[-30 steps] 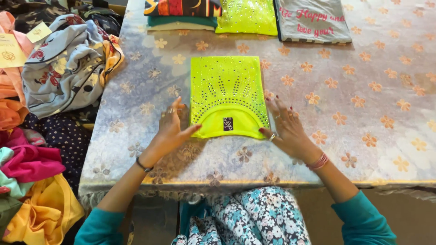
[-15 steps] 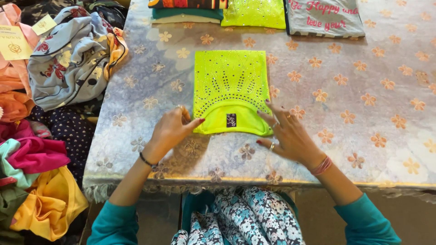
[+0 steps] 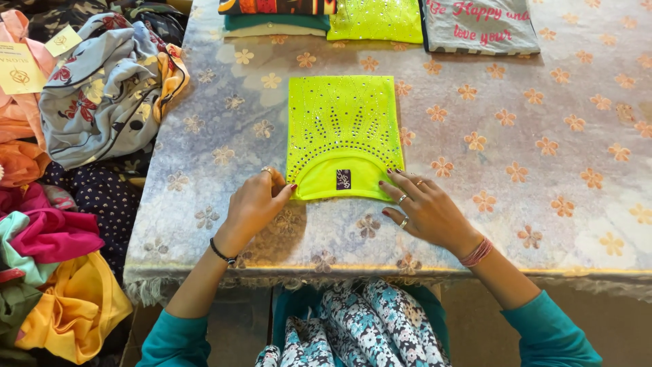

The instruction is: The person folds a neon green t-shirt on a table, smoothing it out and stacking it with other folded shirts. They then pick up a black t-shirt, lay it flat, and fold it neatly on the table.

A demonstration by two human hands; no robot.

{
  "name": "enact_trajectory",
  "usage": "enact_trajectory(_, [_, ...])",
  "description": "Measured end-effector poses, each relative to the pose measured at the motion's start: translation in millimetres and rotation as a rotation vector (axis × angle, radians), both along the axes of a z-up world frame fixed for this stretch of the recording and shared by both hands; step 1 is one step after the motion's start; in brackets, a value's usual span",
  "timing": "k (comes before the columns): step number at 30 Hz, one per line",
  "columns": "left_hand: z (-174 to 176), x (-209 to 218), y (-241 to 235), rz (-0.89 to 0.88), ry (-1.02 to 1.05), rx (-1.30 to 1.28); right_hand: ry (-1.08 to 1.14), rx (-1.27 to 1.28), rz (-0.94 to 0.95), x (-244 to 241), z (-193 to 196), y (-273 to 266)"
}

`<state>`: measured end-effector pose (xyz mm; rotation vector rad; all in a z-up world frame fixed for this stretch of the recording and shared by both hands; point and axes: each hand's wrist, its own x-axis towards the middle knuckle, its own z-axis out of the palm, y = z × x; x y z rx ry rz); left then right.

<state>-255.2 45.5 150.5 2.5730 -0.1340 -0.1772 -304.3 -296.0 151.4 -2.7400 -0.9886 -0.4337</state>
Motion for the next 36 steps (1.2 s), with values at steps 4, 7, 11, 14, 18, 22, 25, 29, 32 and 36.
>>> enact_trajectory(4, [-8, 12, 1, 0.039, -0.030, -0.100, -0.027, -0.020, 0.027, 5, 3, -2])
enact_trajectory(7, [-9, 24, -6, -0.015, -0.146, -0.214, -0.020, -0.001, 0.072, 14, 0, -6])
enact_trajectory(11, [-9, 43, -13, -0.031, 0.022, -0.212, 0.050, -0.069, 0.059, 27, 9, 0])
enact_trajectory(14, [-21, 48, -7, -0.022, -0.020, -0.196, 0.018, -0.060, 0.034, 31, 14, 1])
enact_trajectory(18, [-37, 39, 1, 0.014, 0.026, -0.287, 0.022, -0.017, -0.023, 34, 3, -4])
enact_trajectory(22, [-34, 39, -1, 0.020, -0.013, -0.352, -0.020, -0.005, 0.037, 53, 11, 7])
enact_trajectory(25, [-22, 36, -4, -0.030, 0.125, -0.158, 0.041, 0.012, 0.072, 77, 25, 33])
enact_trajectory(29, [-7, 35, -11, -0.113, -0.065, -0.333, 0.193, 0.217, 0.328, 119, 50, 83])
enact_trajectory(32, [11, 31, -15, -0.098, -0.015, -0.457, 0.424, 0.294, 0.569, 160, 32, 120])
enact_trajectory(36, [0, 39, -5, -0.059, -0.040, -0.516, 0.765, -0.261, 0.443, 191, 32, 168])
